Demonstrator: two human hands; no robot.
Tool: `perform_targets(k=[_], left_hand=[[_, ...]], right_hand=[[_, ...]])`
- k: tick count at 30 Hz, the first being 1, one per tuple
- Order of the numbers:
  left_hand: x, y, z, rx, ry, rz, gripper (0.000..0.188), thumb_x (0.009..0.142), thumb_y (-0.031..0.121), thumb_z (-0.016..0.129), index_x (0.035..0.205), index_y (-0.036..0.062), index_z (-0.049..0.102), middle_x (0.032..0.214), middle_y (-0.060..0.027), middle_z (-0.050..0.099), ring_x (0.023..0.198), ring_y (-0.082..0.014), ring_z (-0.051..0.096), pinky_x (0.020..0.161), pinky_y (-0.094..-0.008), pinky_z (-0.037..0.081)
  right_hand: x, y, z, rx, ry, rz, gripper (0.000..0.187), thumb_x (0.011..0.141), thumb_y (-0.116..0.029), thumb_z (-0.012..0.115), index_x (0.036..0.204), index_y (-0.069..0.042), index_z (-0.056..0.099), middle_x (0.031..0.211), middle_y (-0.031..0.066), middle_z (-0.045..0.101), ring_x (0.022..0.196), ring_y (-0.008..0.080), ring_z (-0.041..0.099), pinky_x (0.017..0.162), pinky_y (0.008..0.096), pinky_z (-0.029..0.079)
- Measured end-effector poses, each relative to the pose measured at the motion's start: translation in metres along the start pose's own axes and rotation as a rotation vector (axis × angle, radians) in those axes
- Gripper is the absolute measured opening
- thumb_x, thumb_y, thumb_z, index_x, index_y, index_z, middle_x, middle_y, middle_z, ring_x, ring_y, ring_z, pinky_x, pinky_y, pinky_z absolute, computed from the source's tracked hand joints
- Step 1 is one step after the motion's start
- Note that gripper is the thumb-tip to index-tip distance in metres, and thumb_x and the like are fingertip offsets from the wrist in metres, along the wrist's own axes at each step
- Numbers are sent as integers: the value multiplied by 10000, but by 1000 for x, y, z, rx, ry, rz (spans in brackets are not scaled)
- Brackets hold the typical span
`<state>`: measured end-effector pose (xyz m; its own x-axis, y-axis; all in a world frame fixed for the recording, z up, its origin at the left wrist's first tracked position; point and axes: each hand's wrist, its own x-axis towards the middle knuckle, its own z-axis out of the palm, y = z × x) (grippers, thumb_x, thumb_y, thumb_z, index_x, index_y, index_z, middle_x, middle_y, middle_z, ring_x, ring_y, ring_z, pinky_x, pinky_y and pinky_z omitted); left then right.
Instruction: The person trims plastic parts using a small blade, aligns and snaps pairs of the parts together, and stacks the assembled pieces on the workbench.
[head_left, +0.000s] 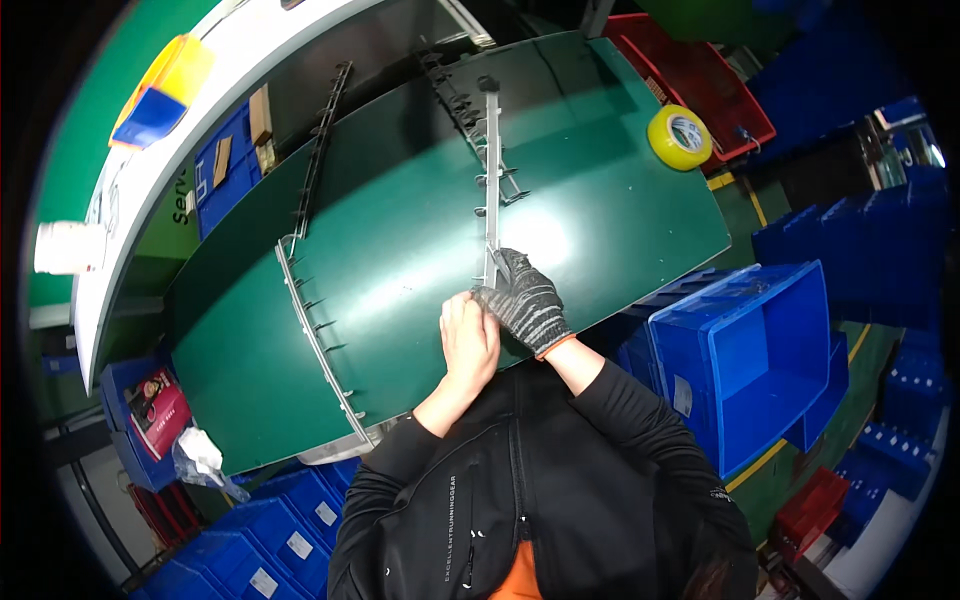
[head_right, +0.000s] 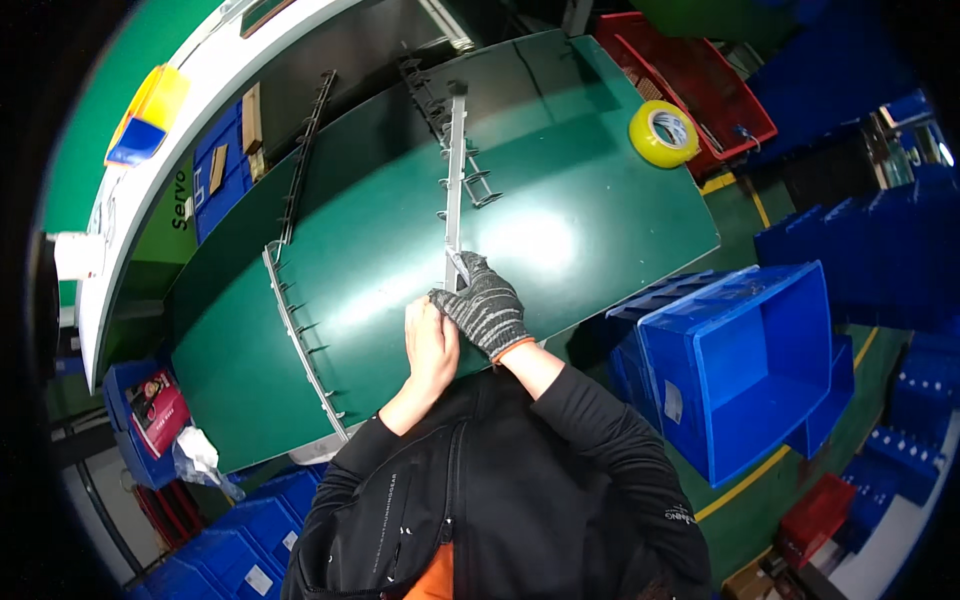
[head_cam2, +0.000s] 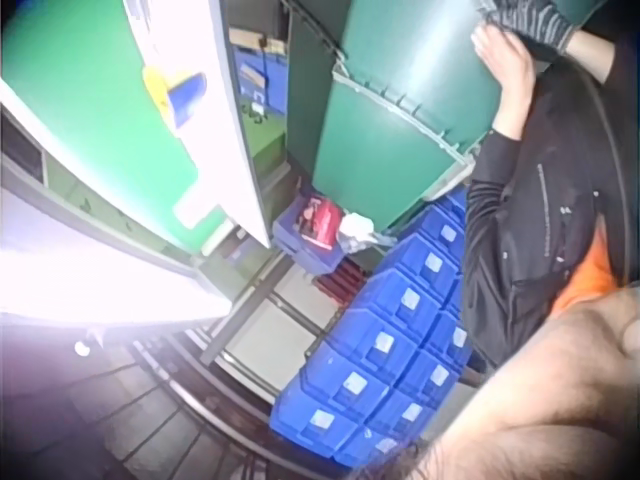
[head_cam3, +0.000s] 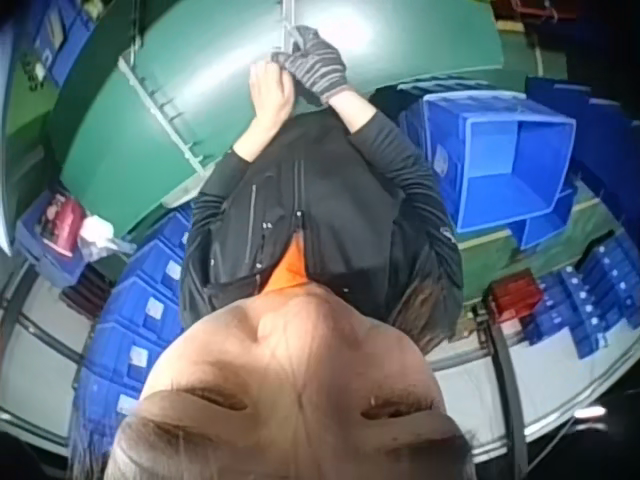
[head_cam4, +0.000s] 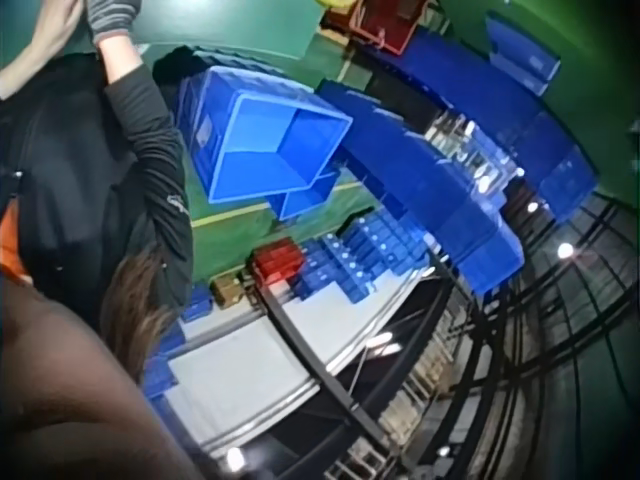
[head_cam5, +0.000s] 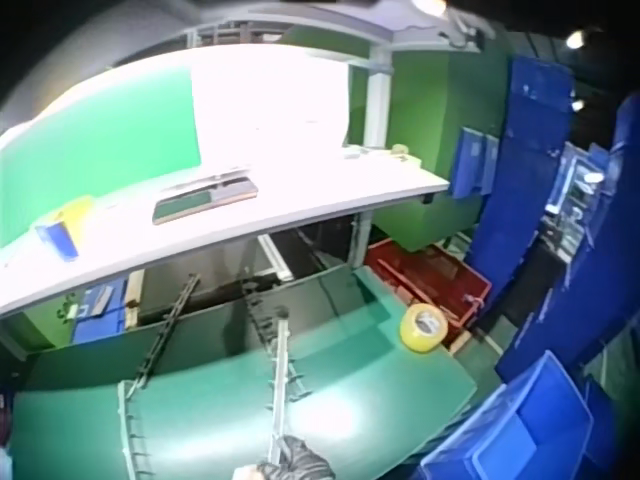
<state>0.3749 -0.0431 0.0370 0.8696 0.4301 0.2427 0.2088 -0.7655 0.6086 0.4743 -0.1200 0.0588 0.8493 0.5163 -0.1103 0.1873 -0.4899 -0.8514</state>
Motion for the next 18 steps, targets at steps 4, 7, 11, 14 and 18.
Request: perform_targets(k=[4, 7, 11, 14, 18], left_hand=[[6, 25, 18, -130, -134, 62, 332, 785, 75, 529, 1093, -32, 468, 1116, -196, 468, 1045, -357, 445, 893, -417, 361], [16, 27, 34, -289, -142, 83, 488, 807, 139, 515, 1245, -24, 376, 1277, -225, 366, 1194, -364, 360, 1003, -416, 292], [80, 28, 82, -166, -226, 125, 622, 828, 206, 527, 1330, -35, 250, 1407, -214, 209, 1294, -352, 230, 1057, -415, 205], [151, 25, 133, 72, -202, 181, 703, 838, 299, 535, 1341, -63, 202, 1428, -245, 122, 1329, -360, 139, 1073, -434, 151], [231, 29, 199, 397, -242, 137, 763, 850, 491, 421, 1348, -51, 223, 1439, -199, 149, 1346, -303, 115, 1079, -439, 123]], right_hand=[[3, 32, -28, -15, 102, 63, 450, 719, -234, 641, 1110, -44, 524, 924, 178, 607, 838, 323, 595, 740, 367, 470], [-5, 57, -61, 243, 264, 12, 345, 778, -117, 573, 1110, -27, 539, 947, 181, 608, 839, 295, 604, 750, 347, 468], [-27, 88, -124, 377, 475, -20, 314, 789, -46, 529, 1101, -8, 546, 893, 110, 627, 790, 184, 600, 718, 291, 465], [-47, 103, -169, 471, 604, 22, 296, 782, -14, 523, 1076, -1, 558, 852, 73, 618, 744, 134, 577, 687, 272, 465], [-77, 134, -206, 494, 839, 64, 266, 800, -2, 540, 1064, 18, 561, 873, 39, 599, 743, 109, 551, 676, 259, 456]])
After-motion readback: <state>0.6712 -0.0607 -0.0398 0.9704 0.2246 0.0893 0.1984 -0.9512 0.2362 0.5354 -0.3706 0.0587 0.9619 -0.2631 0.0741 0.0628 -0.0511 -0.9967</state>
